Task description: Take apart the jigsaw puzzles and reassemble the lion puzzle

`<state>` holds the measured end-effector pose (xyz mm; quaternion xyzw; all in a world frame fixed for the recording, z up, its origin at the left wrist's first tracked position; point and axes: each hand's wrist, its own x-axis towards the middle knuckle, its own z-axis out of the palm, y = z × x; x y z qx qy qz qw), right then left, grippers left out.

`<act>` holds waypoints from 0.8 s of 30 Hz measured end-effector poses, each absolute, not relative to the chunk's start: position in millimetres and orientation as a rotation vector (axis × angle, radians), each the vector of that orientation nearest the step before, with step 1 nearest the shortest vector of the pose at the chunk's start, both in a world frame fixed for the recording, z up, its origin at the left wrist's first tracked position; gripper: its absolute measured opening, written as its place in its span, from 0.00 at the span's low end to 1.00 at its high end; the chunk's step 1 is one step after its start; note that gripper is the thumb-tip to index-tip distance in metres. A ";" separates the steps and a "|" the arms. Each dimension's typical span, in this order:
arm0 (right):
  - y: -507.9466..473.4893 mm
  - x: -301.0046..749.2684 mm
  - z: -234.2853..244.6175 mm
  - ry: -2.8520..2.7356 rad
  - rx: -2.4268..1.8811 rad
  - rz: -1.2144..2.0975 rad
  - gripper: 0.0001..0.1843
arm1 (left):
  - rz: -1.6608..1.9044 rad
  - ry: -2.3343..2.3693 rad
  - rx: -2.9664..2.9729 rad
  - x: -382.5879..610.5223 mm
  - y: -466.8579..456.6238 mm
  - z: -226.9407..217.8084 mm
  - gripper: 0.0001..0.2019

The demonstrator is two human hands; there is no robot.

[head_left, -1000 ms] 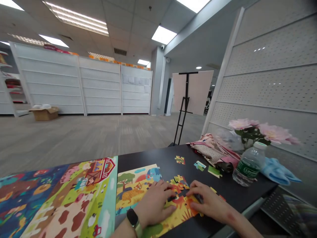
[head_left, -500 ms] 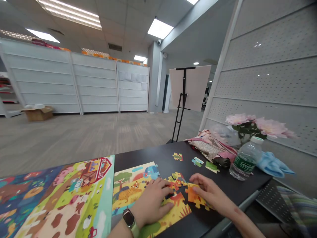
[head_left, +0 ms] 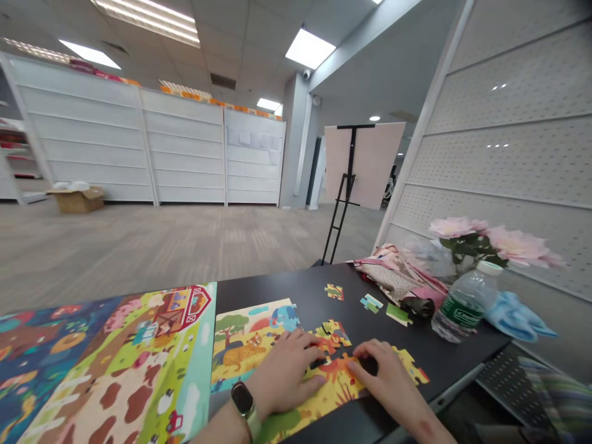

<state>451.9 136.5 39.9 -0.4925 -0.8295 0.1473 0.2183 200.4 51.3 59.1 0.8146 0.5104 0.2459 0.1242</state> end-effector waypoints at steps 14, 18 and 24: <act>140.0 454.5 51.8 -2.427 -1.126 0.589 0.13 | 0.731 1.462 2.382 200.3 50.2 59.6 0.15; 139.8 454.0 52.1 -2.464 -1.059 0.557 0.12 | 0.709 1.477 2.385 200.6 51.0 60.9 0.15; 139.3 453.7 47.1 -2.420 -0.936 0.439 0.12 | 0.729 1.464 2.376 200.1 51.2 58.5 0.14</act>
